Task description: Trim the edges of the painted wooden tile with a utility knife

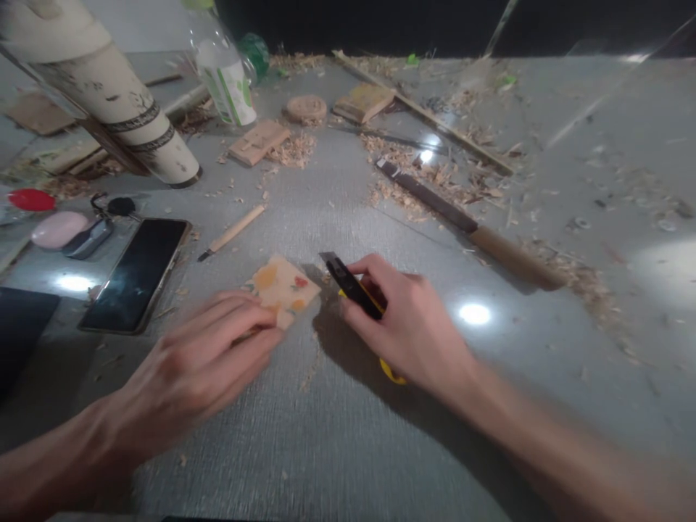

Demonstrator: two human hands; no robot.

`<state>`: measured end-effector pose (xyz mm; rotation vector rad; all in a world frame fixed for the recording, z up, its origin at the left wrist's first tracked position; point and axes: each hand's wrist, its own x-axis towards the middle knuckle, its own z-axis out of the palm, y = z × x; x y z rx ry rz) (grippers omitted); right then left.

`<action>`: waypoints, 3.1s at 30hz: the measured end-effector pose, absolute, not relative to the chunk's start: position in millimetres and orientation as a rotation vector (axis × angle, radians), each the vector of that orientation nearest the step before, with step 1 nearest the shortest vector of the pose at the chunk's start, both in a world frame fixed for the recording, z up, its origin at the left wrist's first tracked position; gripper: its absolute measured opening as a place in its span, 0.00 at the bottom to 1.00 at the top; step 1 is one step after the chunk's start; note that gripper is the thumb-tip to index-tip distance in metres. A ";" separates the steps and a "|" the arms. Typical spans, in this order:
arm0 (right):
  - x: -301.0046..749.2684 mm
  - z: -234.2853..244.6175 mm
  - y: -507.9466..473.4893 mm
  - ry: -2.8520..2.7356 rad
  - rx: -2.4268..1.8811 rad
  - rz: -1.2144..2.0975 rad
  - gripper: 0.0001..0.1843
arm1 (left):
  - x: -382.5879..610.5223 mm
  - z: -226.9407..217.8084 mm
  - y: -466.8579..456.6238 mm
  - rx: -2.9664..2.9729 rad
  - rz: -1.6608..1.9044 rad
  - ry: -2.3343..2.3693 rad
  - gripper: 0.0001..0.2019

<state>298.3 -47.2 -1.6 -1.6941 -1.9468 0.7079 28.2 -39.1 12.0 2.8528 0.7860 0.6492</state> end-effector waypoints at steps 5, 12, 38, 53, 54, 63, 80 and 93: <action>296.5 -4.5 -46.7 -1.914 -1.627 0.667 0.11 | 30.8 7.4 -40.9 2.796 0.678 0.687 0.14; 295.1 -5.6 -50.4 -2.051 -1.662 0.607 0.15 | 29.4 4.2 -42.0 2.800 0.647 0.672 0.15; 294.0 -11.7 -51.0 -2.179 -1.769 0.436 0.16 | 26.6 -14.5 -22.1 2.559 0.744 0.745 0.12; 315.8 13.7 -47.1 -2.176 -1.572 0.263 0.11 | 1.8 10.2 -6.8 2.784 0.613 0.406 0.05; 321.1 22.5 -46.8 -2.193 -1.549 0.150 0.12 | 1.9 7.8 -6.5 2.764 0.647 0.473 0.08; 313.8 38.6 -53.3 -2.917 -1.181 -0.108 0.09 | 9.0 -14.8 -5.9 2.577 0.429 0.840 0.36; 284.7 35.9 -52.1 -2.984 -1.132 -0.272 0.08 | 9.1 -16.6 -2.2 2.443 0.526 0.873 0.29; 280.0 44.5 -51.9 -3.015 -1.186 -0.235 0.09 | 9.7 -12.0 5.0 2.428 0.519 0.816 0.27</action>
